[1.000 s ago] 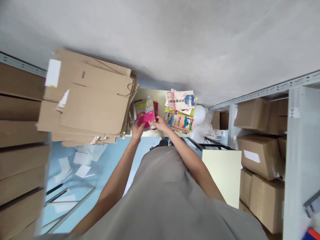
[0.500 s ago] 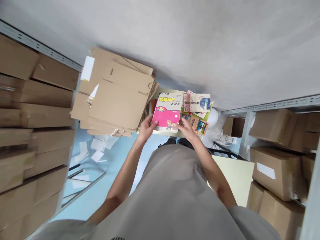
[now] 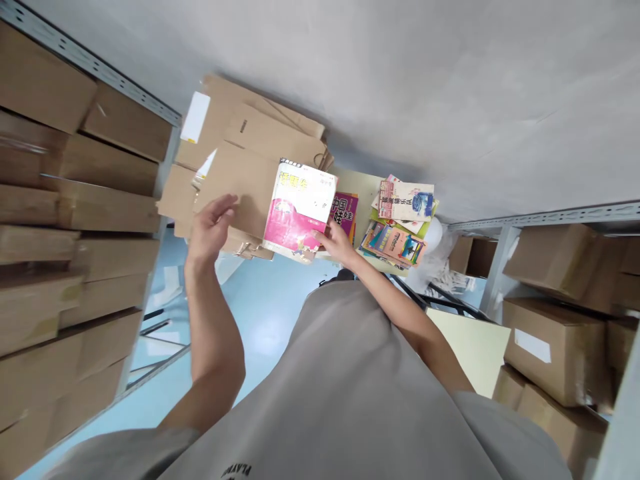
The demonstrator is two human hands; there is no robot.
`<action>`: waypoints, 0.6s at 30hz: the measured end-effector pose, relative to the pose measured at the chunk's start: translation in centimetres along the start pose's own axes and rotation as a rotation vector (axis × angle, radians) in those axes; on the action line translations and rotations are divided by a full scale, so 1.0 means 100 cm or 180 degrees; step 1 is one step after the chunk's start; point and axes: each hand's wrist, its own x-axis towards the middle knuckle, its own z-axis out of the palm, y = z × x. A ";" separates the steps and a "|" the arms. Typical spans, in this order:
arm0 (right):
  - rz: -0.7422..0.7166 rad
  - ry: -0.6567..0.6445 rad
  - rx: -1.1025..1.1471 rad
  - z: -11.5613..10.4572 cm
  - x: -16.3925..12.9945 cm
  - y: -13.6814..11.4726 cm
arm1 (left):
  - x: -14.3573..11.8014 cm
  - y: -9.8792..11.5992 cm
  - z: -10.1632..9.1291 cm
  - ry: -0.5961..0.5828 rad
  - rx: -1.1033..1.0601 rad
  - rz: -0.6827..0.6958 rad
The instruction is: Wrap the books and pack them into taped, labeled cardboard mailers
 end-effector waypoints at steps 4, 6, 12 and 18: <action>0.0210 0.0120 0.0085 0.019 0.009 0.027 | 0.012 -0.024 0.000 -0.0284 -0.0102 -0.0056; 0.0207 0.0127 0.0144 0.020 0.009 0.037 | 0.013 -0.031 0.006 -0.0280 -0.0186 0.0098; 0.0061 0.0220 0.0128 -0.008 -0.006 0.046 | 0.001 -0.025 0.016 0.0109 0.0146 0.0192; -0.0193 0.1025 -0.0321 -0.084 -0.049 0.057 | -0.058 0.004 0.079 -0.0959 -0.0216 0.0689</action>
